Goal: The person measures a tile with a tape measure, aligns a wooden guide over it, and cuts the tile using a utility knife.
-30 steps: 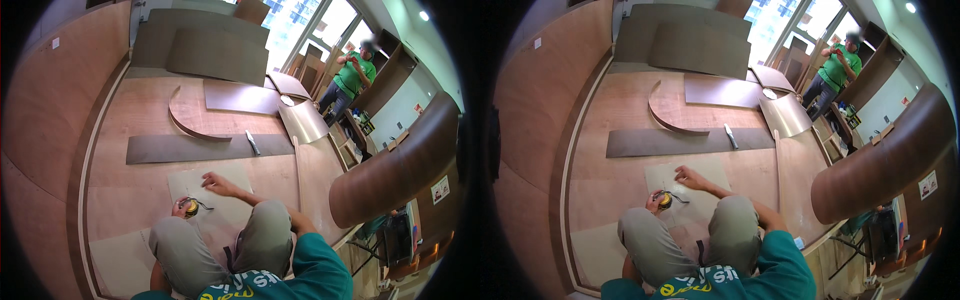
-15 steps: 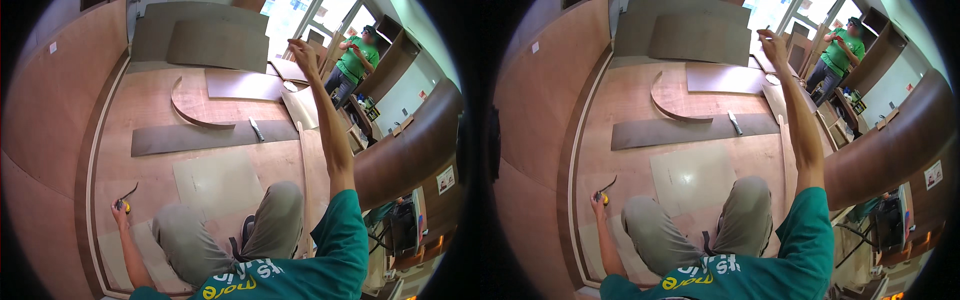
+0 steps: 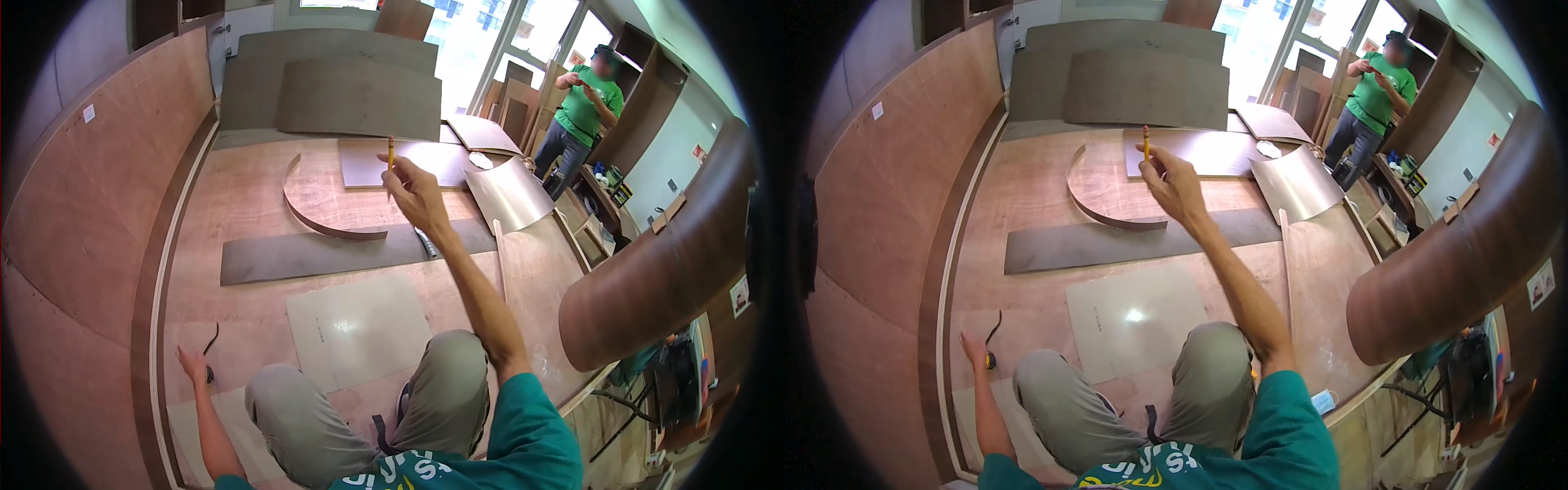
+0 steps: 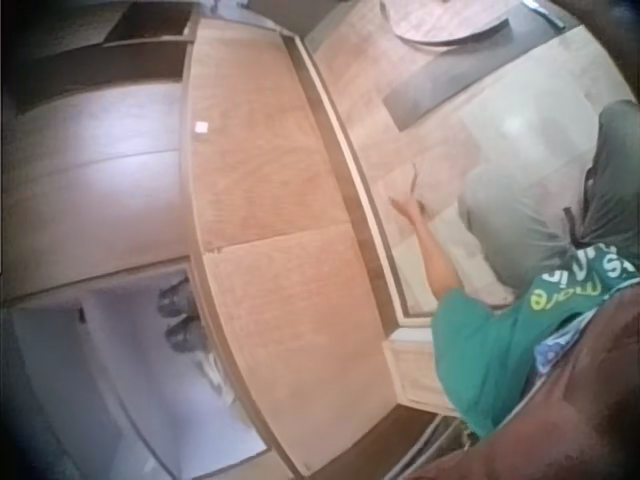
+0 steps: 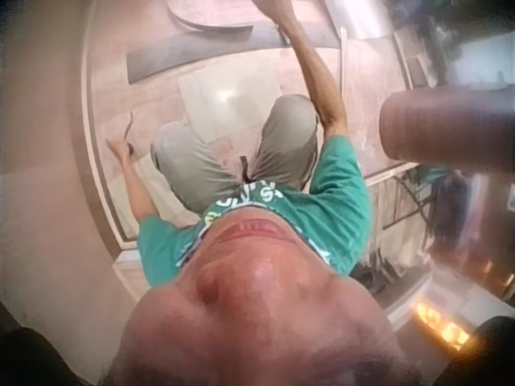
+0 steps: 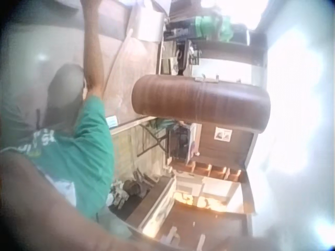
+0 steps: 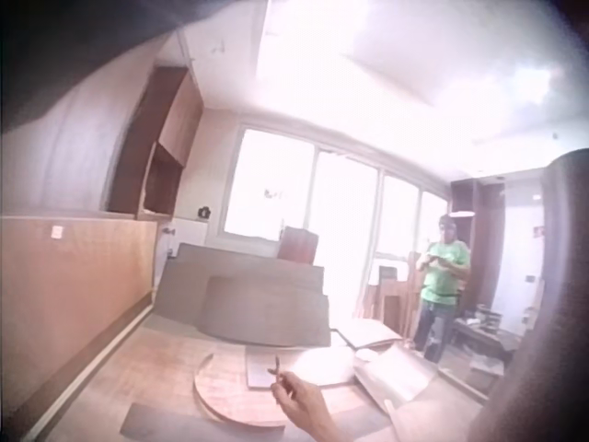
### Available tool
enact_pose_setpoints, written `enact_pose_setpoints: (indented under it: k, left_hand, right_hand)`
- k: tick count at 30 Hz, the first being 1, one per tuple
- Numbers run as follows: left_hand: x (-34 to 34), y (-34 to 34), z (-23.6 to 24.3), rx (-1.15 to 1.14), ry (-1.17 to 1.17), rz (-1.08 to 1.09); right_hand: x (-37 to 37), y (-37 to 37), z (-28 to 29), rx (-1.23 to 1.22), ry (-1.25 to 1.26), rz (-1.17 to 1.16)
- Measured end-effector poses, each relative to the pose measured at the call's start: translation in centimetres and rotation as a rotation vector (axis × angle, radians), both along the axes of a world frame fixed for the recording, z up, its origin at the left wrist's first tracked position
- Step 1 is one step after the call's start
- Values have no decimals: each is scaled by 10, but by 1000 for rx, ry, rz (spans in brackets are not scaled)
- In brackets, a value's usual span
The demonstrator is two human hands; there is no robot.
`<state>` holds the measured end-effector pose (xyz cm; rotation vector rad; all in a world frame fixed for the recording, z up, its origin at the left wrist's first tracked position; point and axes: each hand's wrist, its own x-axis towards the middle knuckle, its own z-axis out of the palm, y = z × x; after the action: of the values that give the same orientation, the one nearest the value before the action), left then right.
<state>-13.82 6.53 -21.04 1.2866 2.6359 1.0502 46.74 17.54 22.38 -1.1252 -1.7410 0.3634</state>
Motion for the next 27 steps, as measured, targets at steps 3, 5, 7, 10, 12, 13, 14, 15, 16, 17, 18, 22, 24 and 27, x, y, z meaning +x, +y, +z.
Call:
enact_pose_setpoints:
  k: [3,5,7,10,12,13,14,15,16,17,18,22,24,27]
  left_hand:
    - [92,75,77,1,-185,-278]
    - [133,122,124,56,-170,-468]
    - [194,160,197,138,-145,-843]
    - [270,218,283,182,299,-1027]
    - [356,234,342,149,214,-1145]
    - [363,253,361,249,285,-1138]
    - [396,252,384,331,132,-1234]
    - [424,249,397,414,-22,-1319]
    - [443,250,400,434,-129,-1341]
    - [463,254,407,473,-237,-1365]
    - [471,246,401,484,-162,-1372]
    - [489,229,359,73,33,-1433]
    - [432,264,314,65,289,-1452]
    - [445,252,297,-158,17,-1369]
  right_hand:
    - [-16,-12,-29,-197,126,147]
    - [-31,-16,-41,-271,-13,216]
    - [-31,-19,-40,-269,-42,248]
    - [-37,-32,-14,-191,1,228]
    - [-22,-37,-21,-181,19,193]
    - [-31,-37,-16,-186,27,238]
    - [-28,-38,-19,-188,44,221]
    - [-29,-42,-21,-190,62,207]
    - [-34,-44,-16,-172,82,204]
    - [-33,-44,-13,-162,124,195]
    - [-31,-44,-17,-153,185,197]
    - [-10,-68,5,62,200,177]
    - [-25,-95,39,395,264,183]
    - [-1,-194,74,720,878,210]
